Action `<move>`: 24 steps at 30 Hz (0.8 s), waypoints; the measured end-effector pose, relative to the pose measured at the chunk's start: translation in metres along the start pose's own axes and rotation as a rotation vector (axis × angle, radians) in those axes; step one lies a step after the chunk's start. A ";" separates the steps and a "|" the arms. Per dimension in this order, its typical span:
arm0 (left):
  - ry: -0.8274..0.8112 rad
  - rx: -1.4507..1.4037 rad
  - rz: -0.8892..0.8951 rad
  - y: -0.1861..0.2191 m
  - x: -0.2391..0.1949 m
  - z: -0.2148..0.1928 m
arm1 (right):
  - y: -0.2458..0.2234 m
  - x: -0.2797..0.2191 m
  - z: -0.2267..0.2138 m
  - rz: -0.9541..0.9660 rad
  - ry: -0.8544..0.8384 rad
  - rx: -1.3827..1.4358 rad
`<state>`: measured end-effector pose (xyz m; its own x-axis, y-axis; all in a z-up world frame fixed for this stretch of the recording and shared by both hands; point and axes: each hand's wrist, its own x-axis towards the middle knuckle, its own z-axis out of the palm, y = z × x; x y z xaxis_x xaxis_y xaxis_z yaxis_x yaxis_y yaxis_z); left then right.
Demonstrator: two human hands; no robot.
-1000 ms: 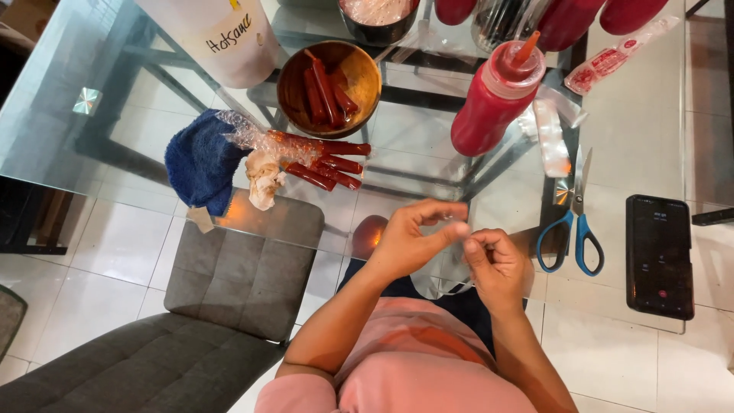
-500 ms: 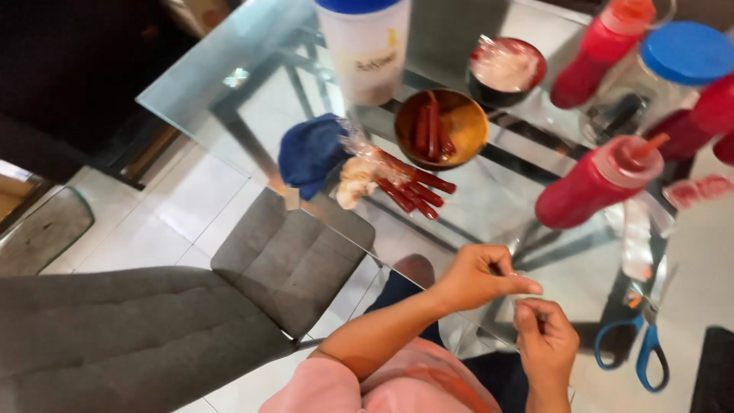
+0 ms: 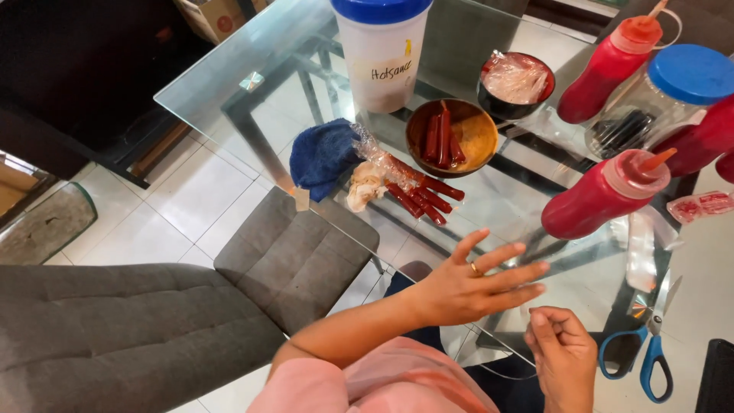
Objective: The person fills clear plastic casings with red paste from a squeeze bottle, then ties off the ends to form individual sausage links. They repeat this process multiple times, placing finished links on the table.
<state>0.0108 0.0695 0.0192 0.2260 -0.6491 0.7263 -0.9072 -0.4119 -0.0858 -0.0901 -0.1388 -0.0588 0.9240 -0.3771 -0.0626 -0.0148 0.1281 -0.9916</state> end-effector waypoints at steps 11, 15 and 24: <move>0.547 -0.846 -0.364 -0.035 0.044 0.004 | -0.152 -0.029 0.007 -0.510 -0.495 0.085; 1.133 -1.828 -1.166 -0.102 0.098 -0.007 | -0.194 0.018 -0.027 -1.267 -0.333 -0.191; 0.806 -2.166 -0.947 -0.082 0.169 0.079 | -0.221 0.034 -0.043 -1.240 0.149 -0.164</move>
<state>0.1514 -0.0564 0.0952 0.9298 -0.3131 0.1937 0.2304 0.9052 0.3570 -0.0715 -0.2190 0.1530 0.2991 -0.2631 0.9172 0.7734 -0.4962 -0.3945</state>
